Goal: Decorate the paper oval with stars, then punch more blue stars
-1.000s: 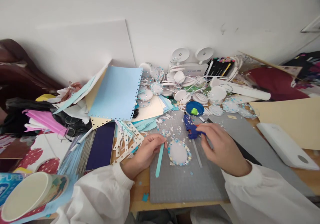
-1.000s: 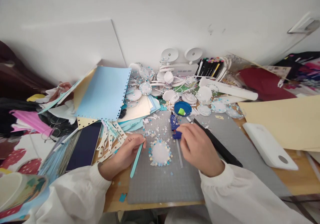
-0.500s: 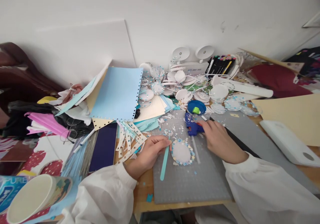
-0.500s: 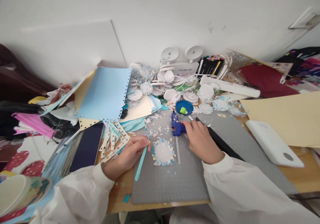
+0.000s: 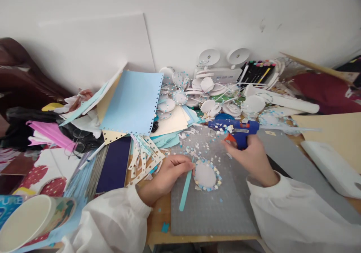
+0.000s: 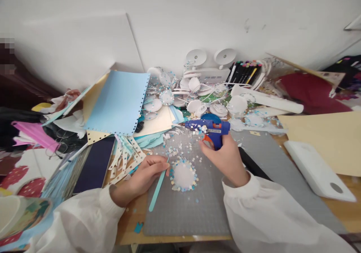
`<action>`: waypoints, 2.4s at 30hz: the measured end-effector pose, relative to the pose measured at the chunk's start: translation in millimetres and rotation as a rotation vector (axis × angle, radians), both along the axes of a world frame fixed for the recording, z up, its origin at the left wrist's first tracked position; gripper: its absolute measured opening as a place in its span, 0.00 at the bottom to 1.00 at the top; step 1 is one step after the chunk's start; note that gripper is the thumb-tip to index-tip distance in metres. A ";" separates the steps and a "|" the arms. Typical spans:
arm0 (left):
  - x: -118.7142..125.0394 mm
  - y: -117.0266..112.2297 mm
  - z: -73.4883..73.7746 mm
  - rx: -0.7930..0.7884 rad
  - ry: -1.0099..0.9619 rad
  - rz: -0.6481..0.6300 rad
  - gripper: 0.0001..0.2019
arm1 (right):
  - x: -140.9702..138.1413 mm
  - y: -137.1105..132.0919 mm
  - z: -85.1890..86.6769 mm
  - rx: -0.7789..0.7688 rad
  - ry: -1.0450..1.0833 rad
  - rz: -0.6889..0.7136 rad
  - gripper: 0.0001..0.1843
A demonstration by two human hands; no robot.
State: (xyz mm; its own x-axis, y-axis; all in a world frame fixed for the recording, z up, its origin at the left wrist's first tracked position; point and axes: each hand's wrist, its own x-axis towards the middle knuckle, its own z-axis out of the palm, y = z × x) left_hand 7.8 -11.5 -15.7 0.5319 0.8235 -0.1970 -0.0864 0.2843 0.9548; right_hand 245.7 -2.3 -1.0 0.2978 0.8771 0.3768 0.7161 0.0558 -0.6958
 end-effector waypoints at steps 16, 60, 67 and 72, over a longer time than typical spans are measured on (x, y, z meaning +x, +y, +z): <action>-0.6 3.1 -0.4 0.064 -0.022 0.004 0.14 | -6.8 -14.0 -12.2 0.100 0.032 0.246 0.10; -0.2 3.6 -4.0 0.075 0.034 0.021 0.16 | -0.9 -15.1 -9.5 0.200 -0.129 0.284 0.10; -0.1 4.0 -3.0 0.073 0.020 0.007 0.15 | 0.3 -14.1 -9.9 0.236 -0.152 0.301 0.09; -0.6 4.7 -2.9 0.097 0.017 -0.009 0.15 | 0.5 -14.2 -12.1 0.253 -0.164 0.272 0.08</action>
State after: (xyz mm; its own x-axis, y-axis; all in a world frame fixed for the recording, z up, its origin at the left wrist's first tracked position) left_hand 7.2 -6.7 -18.6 0.5364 0.8346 -0.1257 -0.0682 0.1913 0.9792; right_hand 246.2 -16.5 -13.1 -0.0139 0.7893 0.6138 0.7520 0.4128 -0.5139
